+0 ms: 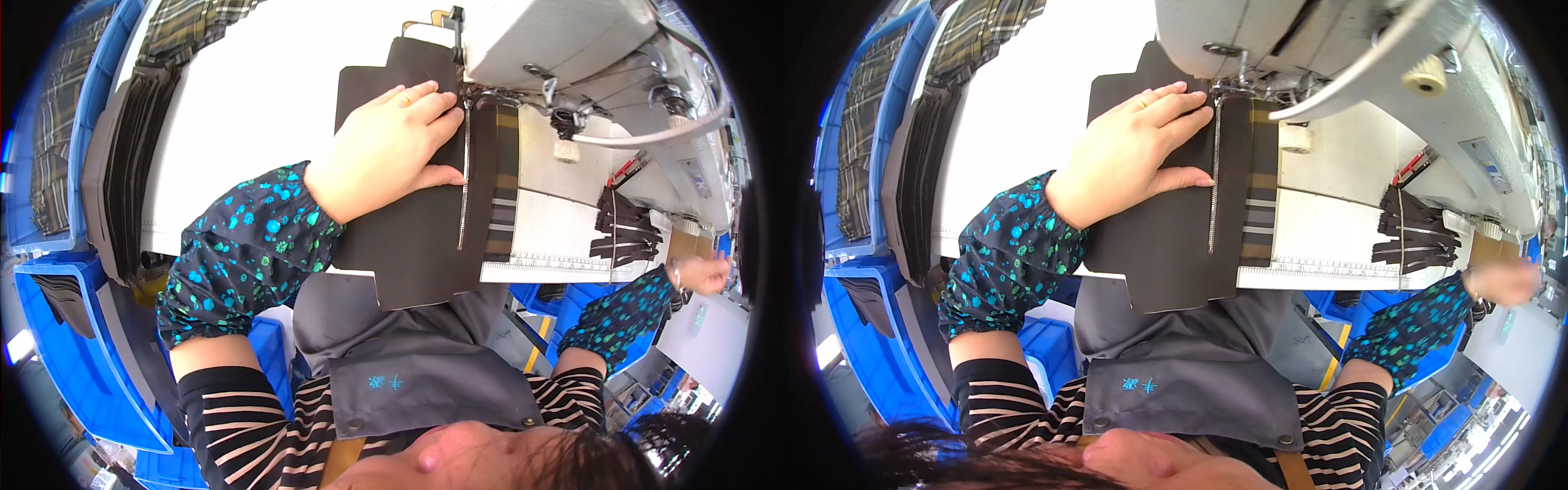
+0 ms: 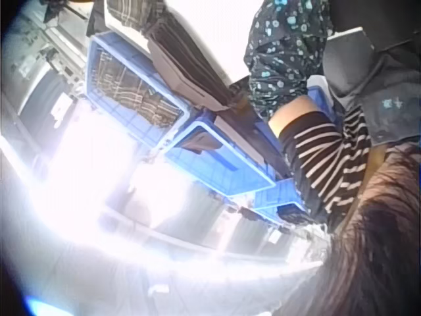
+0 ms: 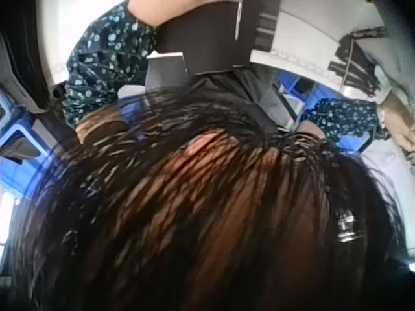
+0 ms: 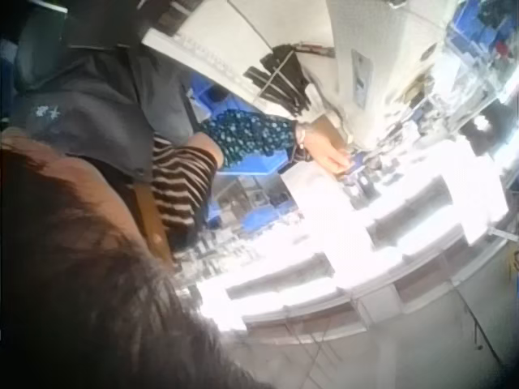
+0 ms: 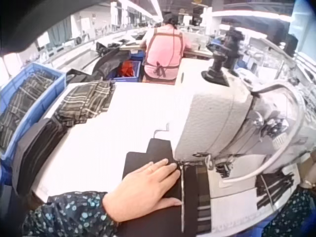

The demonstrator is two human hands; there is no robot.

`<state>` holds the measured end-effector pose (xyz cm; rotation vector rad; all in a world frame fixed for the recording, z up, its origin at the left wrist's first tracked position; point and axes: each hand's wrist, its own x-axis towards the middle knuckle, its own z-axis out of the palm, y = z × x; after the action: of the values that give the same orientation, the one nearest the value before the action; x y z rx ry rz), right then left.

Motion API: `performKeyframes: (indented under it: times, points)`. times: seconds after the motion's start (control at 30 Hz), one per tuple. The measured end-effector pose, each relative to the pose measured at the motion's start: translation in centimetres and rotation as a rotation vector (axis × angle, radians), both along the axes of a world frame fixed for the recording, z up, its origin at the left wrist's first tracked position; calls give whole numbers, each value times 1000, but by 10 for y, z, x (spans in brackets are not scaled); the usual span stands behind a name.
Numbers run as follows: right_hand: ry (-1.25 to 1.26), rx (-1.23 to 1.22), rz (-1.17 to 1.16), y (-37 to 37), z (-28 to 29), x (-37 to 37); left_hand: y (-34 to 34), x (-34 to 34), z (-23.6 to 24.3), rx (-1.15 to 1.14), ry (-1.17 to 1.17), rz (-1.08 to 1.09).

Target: The person sews a zipper onto a black fabric piece using an industrial sewing machine. They align the zipper, guide the fabric through the machine, and stitch along both sides. After completing the sewing, they cut the thread and inspect the finished piece.

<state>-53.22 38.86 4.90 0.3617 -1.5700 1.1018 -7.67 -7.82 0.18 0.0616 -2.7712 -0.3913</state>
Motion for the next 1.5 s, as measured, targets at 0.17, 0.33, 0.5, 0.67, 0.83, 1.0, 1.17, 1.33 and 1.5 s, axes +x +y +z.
performKeyframes:
  times: [0.17,0.33,0.5,0.67,0.83,1.0,1.17,1.33,1.5]
  points:
    - [101,1155,823,-204,20,252,-1,-3,2,10,16,-28]
    - [34,1316,955,-295,-33,278,-6,0,0,17,22,-35]
    - [-68,1312,979,-291,-42,277,-8,-2,3,48,13,-31]
    - [-5,1246,1013,-294,-46,273,-5,0,8,59,-19,-37]
    - [-24,1275,1023,-294,-39,273,1,0,9,83,-101,-9]
    - [-38,1262,1034,-293,-40,274,-3,0,10,105,-96,-19]
    - [-25,1245,1016,-292,-43,274,-3,-3,13,55,-38,-24]
    - [-109,1192,1035,-292,-39,272,-5,-5,13,33,-38,-33]
    - [-412,938,853,-291,-11,253,-6,-2,13,81,-107,-30]
